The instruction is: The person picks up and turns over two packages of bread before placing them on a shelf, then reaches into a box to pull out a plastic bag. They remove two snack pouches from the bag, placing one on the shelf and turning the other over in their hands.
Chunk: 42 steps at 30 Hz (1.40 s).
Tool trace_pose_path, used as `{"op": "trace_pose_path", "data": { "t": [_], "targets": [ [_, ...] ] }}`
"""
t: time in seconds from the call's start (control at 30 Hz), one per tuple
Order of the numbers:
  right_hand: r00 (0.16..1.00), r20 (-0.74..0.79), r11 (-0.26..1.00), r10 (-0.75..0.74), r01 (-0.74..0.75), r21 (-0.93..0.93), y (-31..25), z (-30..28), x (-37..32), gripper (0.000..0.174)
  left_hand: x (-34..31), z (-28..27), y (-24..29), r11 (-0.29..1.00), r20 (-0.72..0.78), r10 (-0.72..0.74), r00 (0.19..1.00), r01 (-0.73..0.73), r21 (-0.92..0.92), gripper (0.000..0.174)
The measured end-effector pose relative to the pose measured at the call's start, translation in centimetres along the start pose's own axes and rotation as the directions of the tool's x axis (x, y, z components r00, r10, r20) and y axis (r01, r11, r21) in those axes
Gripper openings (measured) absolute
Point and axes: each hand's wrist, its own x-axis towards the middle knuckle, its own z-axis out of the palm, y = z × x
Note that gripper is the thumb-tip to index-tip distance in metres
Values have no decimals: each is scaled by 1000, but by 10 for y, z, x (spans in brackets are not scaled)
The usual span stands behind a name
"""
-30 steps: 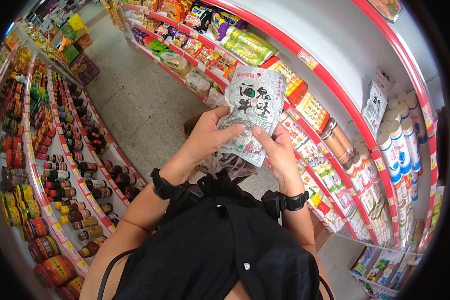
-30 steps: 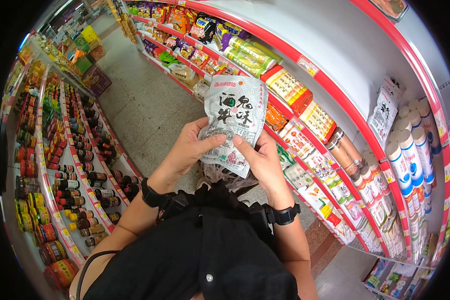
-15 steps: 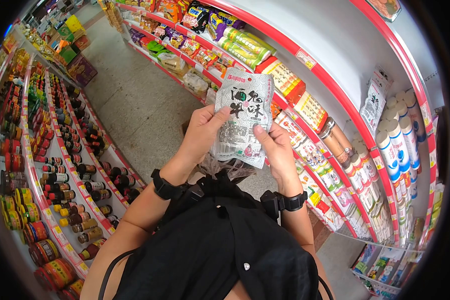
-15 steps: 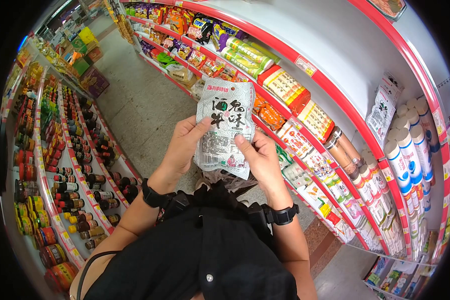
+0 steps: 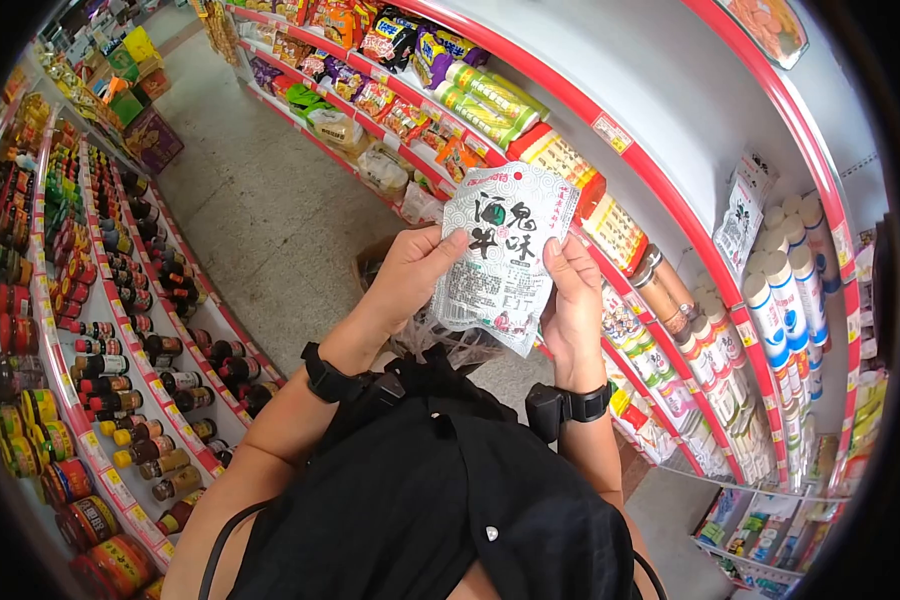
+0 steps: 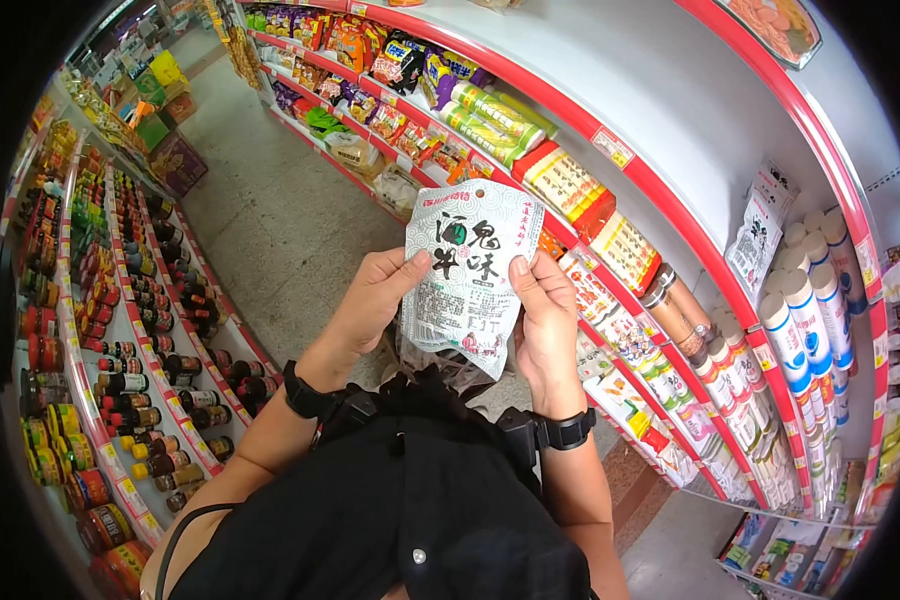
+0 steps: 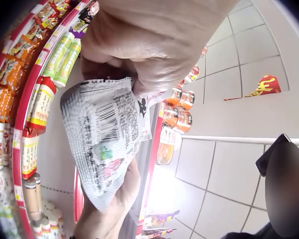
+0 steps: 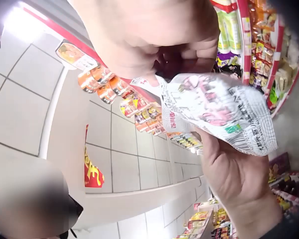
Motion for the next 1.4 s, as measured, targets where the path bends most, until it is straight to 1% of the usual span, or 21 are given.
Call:
{"op": "trace_pose_path", "data": {
  "t": [0.13,0.3,0.37,0.4,0.43,0.47,0.5,0.6,0.67,0.73,0.8,0.83,0.87,0.93,1.03,1.1,1.17,1.27,1.3,1.37,1.4],
  "targets": [
    [997,53,990,54,-61,130,5,16,3,27,5,-12,-1,998,-43,-2,999,-1,-69,32],
    [999,-4,996,54,-54,71,25,26,18,25,9,-28,8,992,-149,50,988,-66,-109,34],
    [999,18,996,43,-45,77,37,27,24,23,12,-44,4,991,-216,128,968,-116,67,35],
    [999,31,996,32,-34,87,39,29,26,21,12,-52,4,991,-189,128,974,-119,61,35],
    [990,-120,997,72,-71,11,41,41,27,19,10,-61,4,973,-196,190,962,-157,171,35],
    [990,-108,992,91,-100,-81,54,24,30,17,12,-67,4,941,-179,256,950,-202,271,34],
    [974,-158,972,163,-186,-141,50,31,27,14,13,-69,7,942,-174,243,954,-188,279,33],
    [966,-53,930,252,-257,-262,51,17,27,13,20,-78,0,958,-144,178,973,-138,253,32],
    [954,-88,916,286,-299,-268,47,11,23,12,24,-71,-5,963,-82,147,986,-124,239,31],
    [958,-152,913,243,-278,-298,34,-1,21,12,28,-68,-5,964,-47,130,990,-115,239,30],
    [960,-234,900,152,-232,-370,19,-27,22,12,32,-67,-3,981,105,81,991,-98,168,26],
    [960,-268,891,81,-190,-411,7,-47,24,12,30,-63,0,978,50,21,999,-30,207,22],
    [955,-297,857,19,-169,-487,-17,-60,24,12,30,-61,-1,977,62,29,998,-41,211,22],
    [934,-301,815,-191,-20,-579,-58,-117,30,9,30,-61,-3,962,-44,43,998,-29,272,22],
    [784,-412,690,-464,28,-723,-141,-173,37,9,26,-61,-8,957,-94,36,995,-7,290,21],
    [613,-462,632,-641,79,-771,-193,-203,45,10,24,-60,-13,951,-140,27,990,18,310,20],
    [515,-429,566,-742,138,-813,-234,-241,56,12,19,-57,-18,952,-170,27,985,27,306,20],
    [399,-360,385,-843,-19,-923,-269,-281,72,16,13,-46,-20,949,-219,32,975,40,313,20],
    [404,-358,389,-842,-7,-921,-270,-286,76,16,11,-43,-19,945,-230,35,973,42,324,20],
    [389,-439,398,-810,-186,-898,-271,-296,84,17,8,-39,-21,944,-247,37,968,47,327,20],
    [396,-436,401,-808,-173,-900,-270,-313,92,17,8,-37,-22,944,-257,27,966,60,325,20]
  ]
}}
